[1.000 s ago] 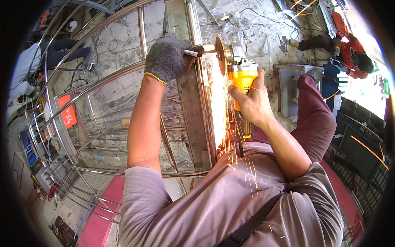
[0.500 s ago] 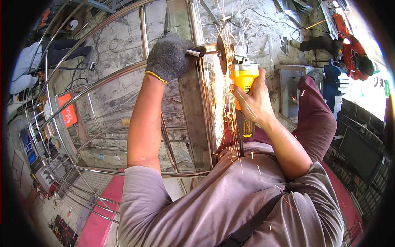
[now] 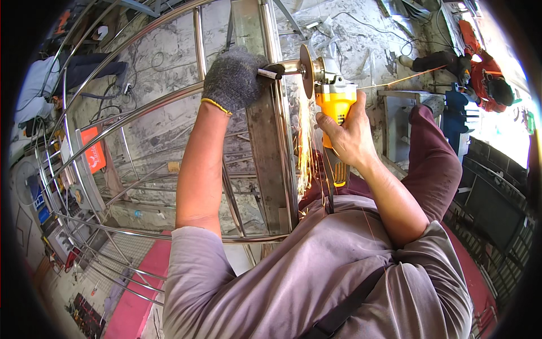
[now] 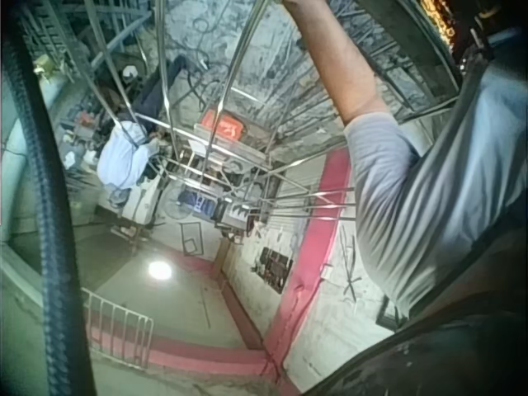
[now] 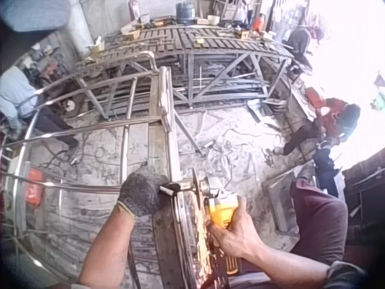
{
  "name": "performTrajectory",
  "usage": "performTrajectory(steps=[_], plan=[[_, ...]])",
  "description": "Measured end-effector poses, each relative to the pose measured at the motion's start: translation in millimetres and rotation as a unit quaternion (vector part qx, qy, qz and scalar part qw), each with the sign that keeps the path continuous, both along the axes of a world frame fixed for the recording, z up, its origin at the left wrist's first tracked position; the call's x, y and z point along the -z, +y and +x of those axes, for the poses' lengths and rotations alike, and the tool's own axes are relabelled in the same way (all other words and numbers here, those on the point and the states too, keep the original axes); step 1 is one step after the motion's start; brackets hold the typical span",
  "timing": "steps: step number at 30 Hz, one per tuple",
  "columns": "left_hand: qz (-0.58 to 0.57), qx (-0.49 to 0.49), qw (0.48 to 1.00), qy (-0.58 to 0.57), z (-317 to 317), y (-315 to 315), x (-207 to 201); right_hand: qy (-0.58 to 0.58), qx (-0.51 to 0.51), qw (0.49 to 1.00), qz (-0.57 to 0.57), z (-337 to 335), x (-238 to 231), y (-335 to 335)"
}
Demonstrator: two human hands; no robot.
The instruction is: Measuring, marking, and using an angle grinder to cut or trim components of a stainless steel rack/frame.
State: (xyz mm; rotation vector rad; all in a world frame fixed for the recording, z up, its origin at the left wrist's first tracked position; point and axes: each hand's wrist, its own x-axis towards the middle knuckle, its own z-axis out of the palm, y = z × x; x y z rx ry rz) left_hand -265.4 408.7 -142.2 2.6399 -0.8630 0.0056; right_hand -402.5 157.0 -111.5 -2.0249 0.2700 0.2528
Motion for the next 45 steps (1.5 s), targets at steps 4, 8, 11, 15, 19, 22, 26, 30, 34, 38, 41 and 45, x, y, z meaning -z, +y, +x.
performTrajectory(steps=[4,8,11,15,19,22,26,30,34,38,41,45], plan=[[0.006,0.005,1.000,-0.012,-1,0,-2,0.023,0.009,1.000,0.006,1,-4,2],[-0.002,0.010,1.000,-0.020,-1,0,-1,0.027,0.020,0.999,0.023,0,3,2],[-0.004,-0.004,1.000,-0.005,-1,0,1,0.065,0.003,0.998,-0.016,-3,6,0],[-0.015,0.007,1.000,-0.024,-2,-6,-10,0.086,0.020,0.996,0.032,-2,8,-2],[-0.032,0.004,0.999,-0.019,-2,-3,-4,0.058,0.002,0.997,0.053,1,17,-21],[-0.018,0.013,1.000,-0.006,1,-3,-4,0.033,-0.041,0.999,0.008,18,28,-48],[-0.014,0.003,0.999,0.028,2,-1,-3,0.001,-0.100,0.995,-0.003,42,22,-63],[-0.015,0.025,0.999,0.029,7,3,-6,-0.025,-0.143,0.989,-0.035,48,18,-64],[0.000,0.018,0.999,0.031,3,0,-5,0.030,-0.160,0.987,-0.018,47,26,-66],[-0.022,0.004,1.000,0.004,-1,-9,-11,0.136,-0.120,0.968,0.174,38,26,-63],[-0.025,0.000,1.000,-0.008,0,-9,-10,0.237,-0.055,0.914,0.326,29,18,-61],[-0.022,0.005,0.998,-0.067,0,0,-3,0.360,-0.039,0.851,0.381,23,-14,-71]])
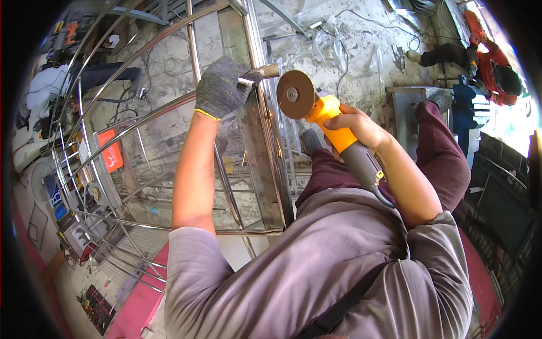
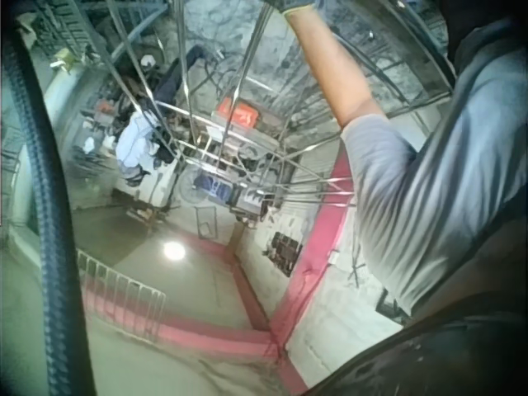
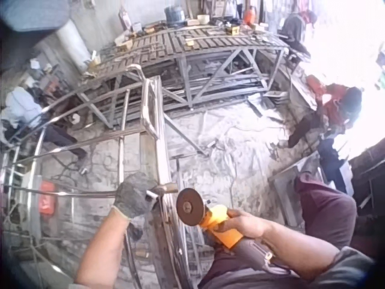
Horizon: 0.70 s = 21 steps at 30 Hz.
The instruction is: Measuring, marking, and using an angle grinder to cut or trim components of a stainless steel rack/frame.
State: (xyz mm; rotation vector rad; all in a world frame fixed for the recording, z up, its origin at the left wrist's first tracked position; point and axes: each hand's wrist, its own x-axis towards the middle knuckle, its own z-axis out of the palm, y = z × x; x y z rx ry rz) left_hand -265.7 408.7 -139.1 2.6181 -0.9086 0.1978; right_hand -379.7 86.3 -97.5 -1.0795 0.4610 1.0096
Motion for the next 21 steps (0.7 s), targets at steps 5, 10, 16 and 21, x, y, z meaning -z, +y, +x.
performTrajectory(steps=[5,10,16,21], plan=[[0.031,0.011,0.999,0.006,-3,-2,-1,-0.033,0.042,0.998,-0.018,-23,-21,-44],[-0.055,-0.026,0.988,-0.140,-9,-19,-16,-0.100,0.156,0.981,-0.050,-26,-25,-97],[-0.180,0.110,0.970,-0.119,-88,-161,-88,-0.055,0.290,0.955,0.013,-1,-14,-140],[-0.220,0.218,0.950,0.035,-120,-261,-75,-0.031,0.355,0.928,0.106,11,20,-160]])
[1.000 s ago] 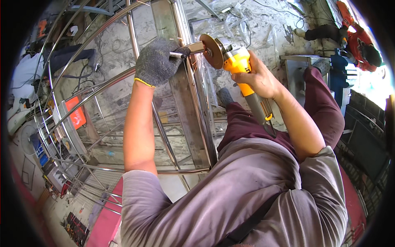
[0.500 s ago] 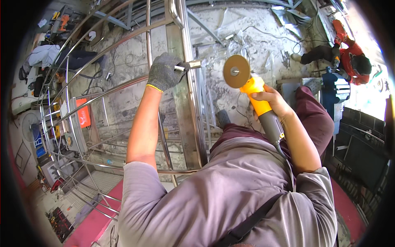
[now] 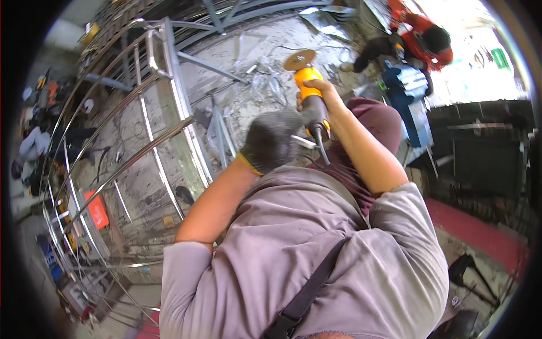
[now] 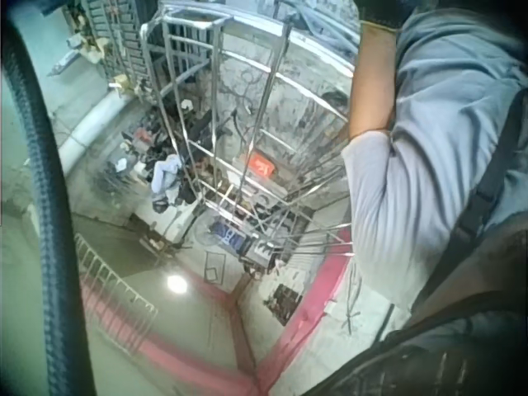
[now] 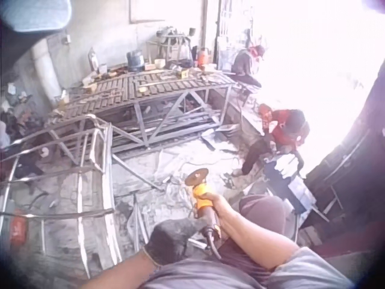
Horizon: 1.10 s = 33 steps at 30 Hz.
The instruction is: Measuring, marking, and using an angle grinder to cut or trim components of a stainless steel rack/frame.
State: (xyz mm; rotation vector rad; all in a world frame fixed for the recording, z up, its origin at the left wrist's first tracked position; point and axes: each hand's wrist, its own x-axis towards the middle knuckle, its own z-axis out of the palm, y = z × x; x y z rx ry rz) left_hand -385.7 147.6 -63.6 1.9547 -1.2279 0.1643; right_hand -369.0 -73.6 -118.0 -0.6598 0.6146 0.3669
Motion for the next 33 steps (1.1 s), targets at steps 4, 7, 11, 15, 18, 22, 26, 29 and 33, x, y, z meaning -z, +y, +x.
performTrajectory(steps=[4,7,11,15,18,22,26,29,33], plan=[[-0.047,-0.001,0.998,0.047,-10,-44,-1,-0.039,-0.020,0.992,-0.116,-4,40,-34],[-0.043,-0.068,0.996,0.030,-16,-60,-1,-0.065,-0.020,0.998,-0.013,-9,54,-41],[-0.005,-0.099,0.992,0.073,-14,-42,26,-0.006,-0.055,0.998,-0.011,1,62,-22],[0.096,-0.219,0.962,0.131,-13,13,34,0.024,-0.042,0.993,-0.111,3,64,-47],[-0.029,-0.472,0.844,0.252,-13,67,49,-0.008,-0.031,0.998,-0.047,1,110,-83],[-0.088,-0.814,0.555,0.146,17,174,83,0.001,-0.044,0.995,-0.092,4,112,-64],[-0.122,-0.817,0.463,0.321,52,227,98,0.012,-0.097,0.989,-0.107,6,97,-50],[-0.124,-0.796,0.483,0.343,68,217,97,0.026,-0.081,0.992,-0.094,7,105,-54],[-0.175,-0.771,0.524,0.316,69,227,117,0.041,-0.075,0.991,-0.101,7,103,-57]])
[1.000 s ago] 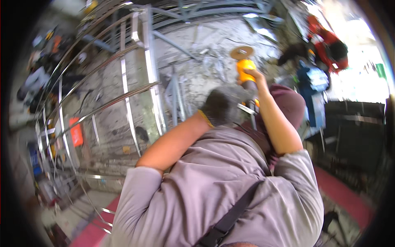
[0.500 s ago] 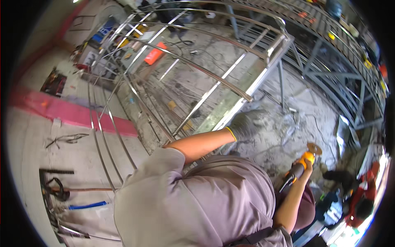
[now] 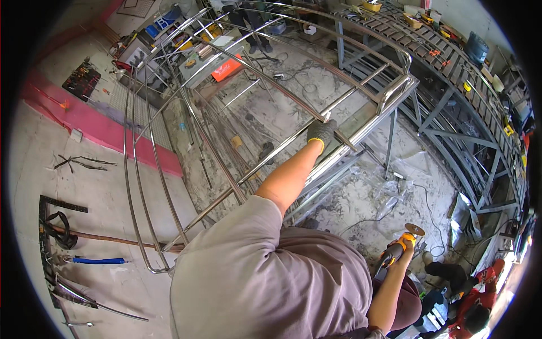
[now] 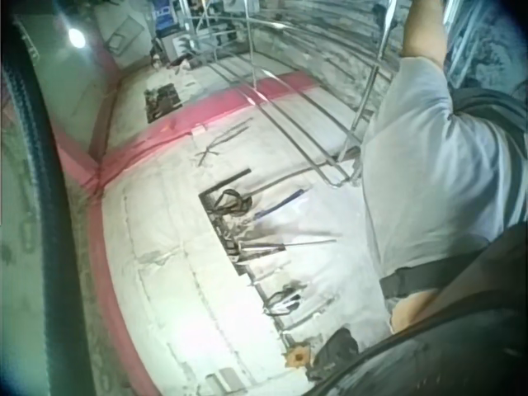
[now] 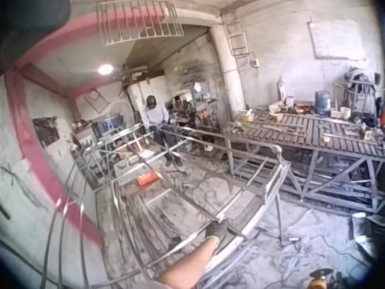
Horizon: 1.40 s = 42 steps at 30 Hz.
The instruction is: Measuring, marking, and using an angle grinder to cut or trim components of a stainless steel rack/frame.
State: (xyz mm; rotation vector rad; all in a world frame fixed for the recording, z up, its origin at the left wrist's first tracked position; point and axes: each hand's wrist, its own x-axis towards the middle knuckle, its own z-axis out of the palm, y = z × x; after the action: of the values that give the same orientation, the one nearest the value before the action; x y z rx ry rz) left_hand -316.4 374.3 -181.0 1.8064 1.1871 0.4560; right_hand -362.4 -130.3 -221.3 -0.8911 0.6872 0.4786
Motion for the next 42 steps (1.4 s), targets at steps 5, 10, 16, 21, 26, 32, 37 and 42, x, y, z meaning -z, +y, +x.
performTrajectory(steps=[5,10,16,21,26,32,37,42], plan=[[-0.220,0.057,0.949,-0.217,-7,26,49,-0.005,-0.011,0.999,-0.042,3,17,-14],[-0.292,0.063,0.935,-0.189,-27,29,27,0.020,-0.029,0.999,-0.040,7,-14,3],[-0.375,-0.028,0.876,-0.303,-29,44,40,0.014,-0.012,1.000,0.005,1,-24,14],[-0.411,-0.035,0.834,-0.366,-28,40,41,0.023,0.001,1.000,-0.005,-5,-19,7],[-0.337,-0.138,0.863,-0.351,-27,42,40,0.024,0.009,1.000,0.007,-7,-13,1],[-0.305,-0.164,0.914,-0.210,-12,52,14,0.013,0.014,1.000,-0.003,-9,-22,-1],[-0.277,-0.200,0.932,-0.122,2,72,13,0.013,0.017,1.000,0.008,-7,-19,-2],[-0.153,-0.136,0.979,0.007,7,83,15,0.022,0.028,0.999,0.016,-7,-21,-1]])
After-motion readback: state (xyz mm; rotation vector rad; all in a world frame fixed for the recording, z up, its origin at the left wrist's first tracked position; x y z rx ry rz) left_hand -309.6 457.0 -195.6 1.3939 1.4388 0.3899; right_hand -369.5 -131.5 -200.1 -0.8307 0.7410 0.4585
